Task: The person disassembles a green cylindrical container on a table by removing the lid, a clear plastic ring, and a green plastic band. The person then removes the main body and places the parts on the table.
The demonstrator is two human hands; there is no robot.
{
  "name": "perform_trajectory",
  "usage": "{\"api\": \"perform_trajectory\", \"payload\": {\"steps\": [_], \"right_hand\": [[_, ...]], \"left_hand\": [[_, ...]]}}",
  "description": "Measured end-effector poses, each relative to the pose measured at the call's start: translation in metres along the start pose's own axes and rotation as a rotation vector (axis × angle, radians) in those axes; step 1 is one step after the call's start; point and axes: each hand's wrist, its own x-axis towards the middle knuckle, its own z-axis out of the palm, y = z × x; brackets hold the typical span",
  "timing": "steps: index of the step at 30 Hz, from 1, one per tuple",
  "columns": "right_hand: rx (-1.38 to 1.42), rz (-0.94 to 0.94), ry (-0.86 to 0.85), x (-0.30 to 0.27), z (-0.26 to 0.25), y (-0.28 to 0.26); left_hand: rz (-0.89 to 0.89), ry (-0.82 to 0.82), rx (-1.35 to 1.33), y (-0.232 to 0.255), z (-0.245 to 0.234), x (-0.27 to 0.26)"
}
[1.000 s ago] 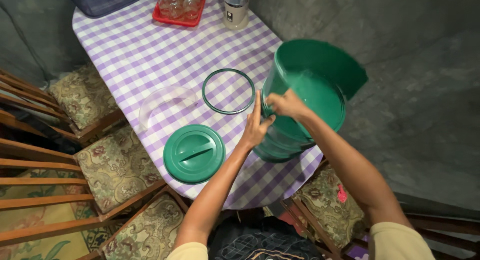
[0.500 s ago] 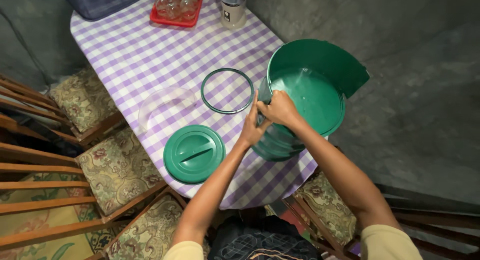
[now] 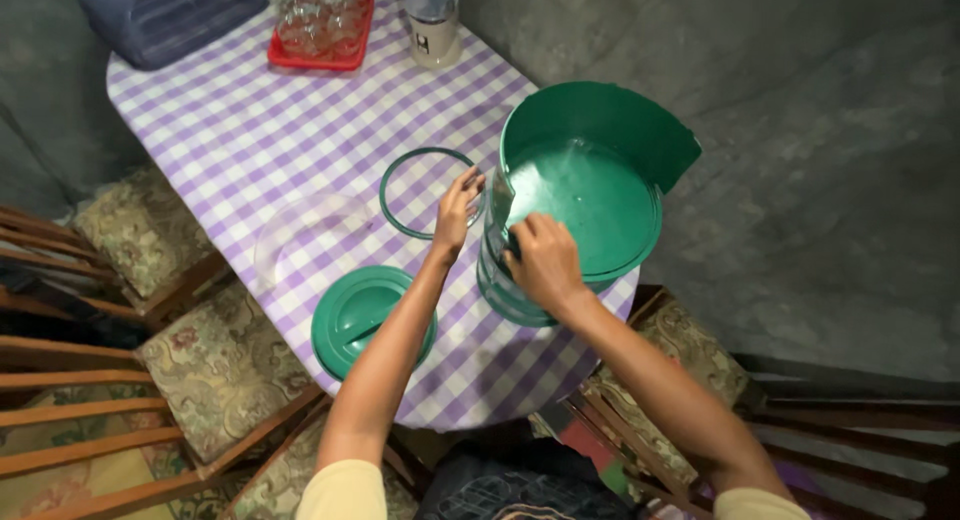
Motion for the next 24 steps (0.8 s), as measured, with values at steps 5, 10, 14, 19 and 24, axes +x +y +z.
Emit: {"api": "perform_trajectory", "payload": {"steps": [5,10,14,19,24], "right_hand": [[-0.018,-0.115,0.035,-0.009,0.008,0.01],[-0.022,-0.192,0.014,-0.026,-0.006,0.023],[-0.065,-0.253,0.016,-0.047,-0.026,0.037],[0.027,-0.199,0.01,-0.073,-0.048,0.056],[0.161,-0.003,-0.049,-0.083,-0.07,0.076]], "left_hand": [[0.001,-0.084,-0.062,0.007,0.012,0.018],[0.15,-0.128,-0.021,-0.003,0.026,-0.001],[0.269,-0.136,0.025,-0.001,0.043,-0.039],[0.136,-0.048,0.091,0.031,0.074,-0.09],[0.315,-0.081,0.3,0.056,0.091,-0.124]]}}
